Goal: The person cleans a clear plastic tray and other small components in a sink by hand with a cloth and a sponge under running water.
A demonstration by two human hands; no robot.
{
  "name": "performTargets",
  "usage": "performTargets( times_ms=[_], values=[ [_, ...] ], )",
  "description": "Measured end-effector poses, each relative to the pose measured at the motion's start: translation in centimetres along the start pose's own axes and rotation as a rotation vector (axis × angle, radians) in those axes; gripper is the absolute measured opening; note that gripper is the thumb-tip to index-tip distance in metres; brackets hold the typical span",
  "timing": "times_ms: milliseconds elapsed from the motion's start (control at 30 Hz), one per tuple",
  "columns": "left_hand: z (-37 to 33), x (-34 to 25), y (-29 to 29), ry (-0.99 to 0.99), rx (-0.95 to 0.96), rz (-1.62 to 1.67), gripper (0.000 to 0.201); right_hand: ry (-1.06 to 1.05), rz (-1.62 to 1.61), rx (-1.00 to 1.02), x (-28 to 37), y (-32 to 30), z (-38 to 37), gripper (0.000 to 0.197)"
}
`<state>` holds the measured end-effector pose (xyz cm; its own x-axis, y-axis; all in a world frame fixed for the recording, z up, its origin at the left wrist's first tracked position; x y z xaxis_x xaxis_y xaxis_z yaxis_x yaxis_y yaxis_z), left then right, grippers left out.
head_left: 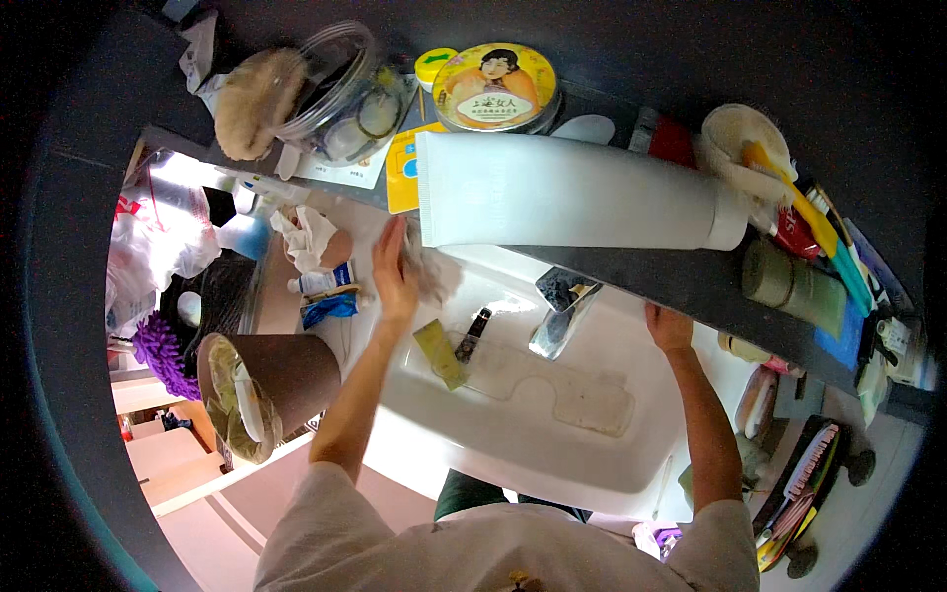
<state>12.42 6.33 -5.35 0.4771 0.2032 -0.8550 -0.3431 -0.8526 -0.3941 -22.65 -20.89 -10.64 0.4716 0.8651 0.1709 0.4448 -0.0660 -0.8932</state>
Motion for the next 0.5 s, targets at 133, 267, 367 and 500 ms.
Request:
performTargets(
  times_ms=[133, 267, 367, 500],
  values=[
    [-3.1, -1.5, 3.8, 0.246, 0.417, -0.67, 0.037, -0.066, 0.043, -0.002, 0.0, 0.3, 0.4, 0.031],
    [-2.5, 1.8, 3.3, 0.534, 0.423, -0.932, 0.033, 0.083, 0.118, 0.281, -0.9, 2.6, 0.2, 0.032],
    [-1.1, 1.8, 3.5, 0.475, 0.477, -0.995, 0.036, 0.085, 0.18, 0.208, -1.9, 2.1, 0.6, 0.032],
    [0.8, 1.9, 1.7, 0.488, 0.449, -0.944, 0.033, 0.089, 0.054, 0.273, -2.6, 2.8, 1.0, 0.036]
  ],
)
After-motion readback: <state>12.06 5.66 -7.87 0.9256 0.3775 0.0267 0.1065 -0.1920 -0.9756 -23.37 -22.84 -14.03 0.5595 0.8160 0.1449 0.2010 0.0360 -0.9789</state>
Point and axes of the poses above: each hand's wrist, its own z-axis away from the middle knuckle, its own y-axis out of the palm, x = y × z, the point moved 8 cm from there along -z, towards the middle knuckle, and after that the axes turned 1 degree about -x, right-handed, at the moved point
